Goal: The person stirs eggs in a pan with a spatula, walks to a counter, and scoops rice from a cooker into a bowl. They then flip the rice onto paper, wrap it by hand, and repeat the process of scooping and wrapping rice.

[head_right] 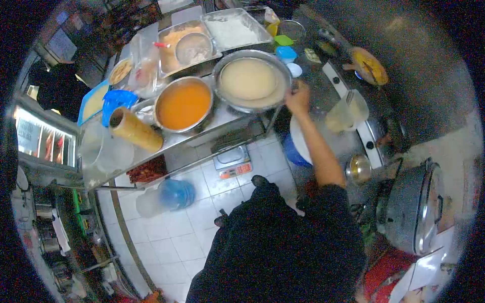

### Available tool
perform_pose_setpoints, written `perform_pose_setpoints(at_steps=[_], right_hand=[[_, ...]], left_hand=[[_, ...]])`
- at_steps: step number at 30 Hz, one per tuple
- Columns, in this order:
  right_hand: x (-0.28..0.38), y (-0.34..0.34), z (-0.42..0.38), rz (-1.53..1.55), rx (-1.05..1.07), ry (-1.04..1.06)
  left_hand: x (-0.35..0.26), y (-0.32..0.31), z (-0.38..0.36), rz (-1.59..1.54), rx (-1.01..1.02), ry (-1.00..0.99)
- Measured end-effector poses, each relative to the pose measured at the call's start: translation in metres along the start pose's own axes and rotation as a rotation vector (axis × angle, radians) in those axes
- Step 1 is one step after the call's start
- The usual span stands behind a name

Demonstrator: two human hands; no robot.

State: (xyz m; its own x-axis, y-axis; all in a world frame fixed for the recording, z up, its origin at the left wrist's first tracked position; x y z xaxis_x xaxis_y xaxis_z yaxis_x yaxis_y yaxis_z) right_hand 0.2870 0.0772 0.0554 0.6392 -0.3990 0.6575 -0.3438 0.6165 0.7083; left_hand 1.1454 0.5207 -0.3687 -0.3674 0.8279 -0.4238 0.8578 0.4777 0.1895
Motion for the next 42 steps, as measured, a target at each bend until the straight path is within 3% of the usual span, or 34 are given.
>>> perform_pose_setpoints(at_steps=[2, 4, 5, 6, 8, 10, 11, 12, 13, 14, 16, 17, 20, 23, 25, 27, 33, 35, 36, 37, 38, 39, 42], right_hand=[[-0.079, -0.009, 0.084, -0.385, -0.211, 0.233], [-0.155, -0.006, 0.145, -0.517, 0.106, -0.218], [-0.219, -0.031, 0.191, -0.823, 0.319, -0.080], [-0.249, -0.033, 0.212, -0.841, 0.393, -0.096], [-0.274, -0.049, 0.246, -0.846, 0.464, -0.056], [-0.277, -0.099, 0.283, -0.798, 0.486, 0.020], [-0.270, -0.125, 0.300, -0.781, 0.491, 0.055], [-0.264, -0.149, 0.314, -0.762, 0.488, 0.078], [-0.243, -0.171, 0.327, -0.757, 0.476, 0.106], [-0.224, -0.186, 0.337, -0.744, 0.457, 0.128], [-0.186, -0.215, 0.344, -0.724, 0.431, 0.166], [-0.174, -0.221, 0.344, -0.708, 0.417, 0.178], [-0.135, -0.224, 0.333, -0.646, 0.356, 0.184], [-0.101, -0.212, 0.305, -0.529, 0.241, 0.182], [-0.065, -0.200, 0.267, -0.417, 0.153, 0.192], [-0.028, -0.181, 0.218, -0.289, 0.065, 0.207], [0.112, -0.125, 0.030, 0.214, -0.150, 0.285], [0.163, -0.116, -0.036, 0.371, -0.165, 0.343], [0.194, -0.114, -0.065, 0.454, -0.163, 0.378], [0.226, -0.116, -0.094, 0.527, -0.145, 0.416], [0.261, -0.120, -0.118, 0.594, -0.117, 0.456], [0.295, -0.123, -0.141, 0.669, -0.085, 0.491], [0.422, -0.153, -0.229, 0.888, 0.086, 0.644]], left_hand=[[0.004, -0.038, -0.016, 0.008, 0.051, -0.033], [0.002, -0.079, -0.023, 0.004, 0.125, -0.116], [-0.007, -0.099, -0.028, 0.007, 0.164, -0.179], [-0.017, -0.110, -0.035, -0.004, 0.177, -0.179], [-0.047, -0.151, -0.057, 0.367, 0.173, -0.483], [-0.069, -0.177, -0.113, 0.740, 0.064, -0.606], [-0.038, -0.167, -0.098, 1.226, -0.125, -0.833], [-0.069, -0.184, -0.158, 0.822, -0.111, -0.459], [-0.034, -0.169, -0.123, 0.968, -0.052, -0.673], [-0.025, -0.166, -0.143, 0.740, -0.009, -0.676], [-0.003, -0.153, -0.179, 0.709, -0.148, -0.249], [0.000, -0.149, -0.215, 0.614, -0.254, -0.146], [0.124, -0.108, -0.180, 0.430, -0.280, 0.005], [0.181, -0.127, -0.178, 0.674, -0.064, 0.017], [0.243, -0.130, -0.160, 0.532, -0.014, 0.147], [0.261, -0.135, -0.138, 0.480, 0.050, 0.153], [0.206, -0.127, -0.044, 0.576, 0.343, -0.108], [0.073, -0.069, -0.093, 0.534, -0.052, -0.332], [0.100, -0.047, 0.007, 0.760, -0.124, -0.641], [0.047, -0.014, -0.021, 0.762, -0.309, -0.632], [0.029, 0.017, 0.009, 0.509, -0.179, -0.495], [0.004, 0.044, -0.019, -0.368, -0.193, -0.226], [-0.094, 0.120, 0.010, -0.264, -0.158, -0.290]])
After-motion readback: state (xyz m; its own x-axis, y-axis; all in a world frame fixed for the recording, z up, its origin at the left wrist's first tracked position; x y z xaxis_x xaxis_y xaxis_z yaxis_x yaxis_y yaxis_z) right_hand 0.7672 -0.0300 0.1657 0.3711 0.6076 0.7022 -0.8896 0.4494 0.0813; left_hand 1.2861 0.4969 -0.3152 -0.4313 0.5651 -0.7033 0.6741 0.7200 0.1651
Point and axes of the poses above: each hand's wrist, its own z-axis towards the middle knuckle, its own y-axis out of the back of the hand, x = y × z, the point moved 10 cm from there along z, towards the middle knuckle, and after that the axes turned 8 degrees about x, right-handed, at the moved point
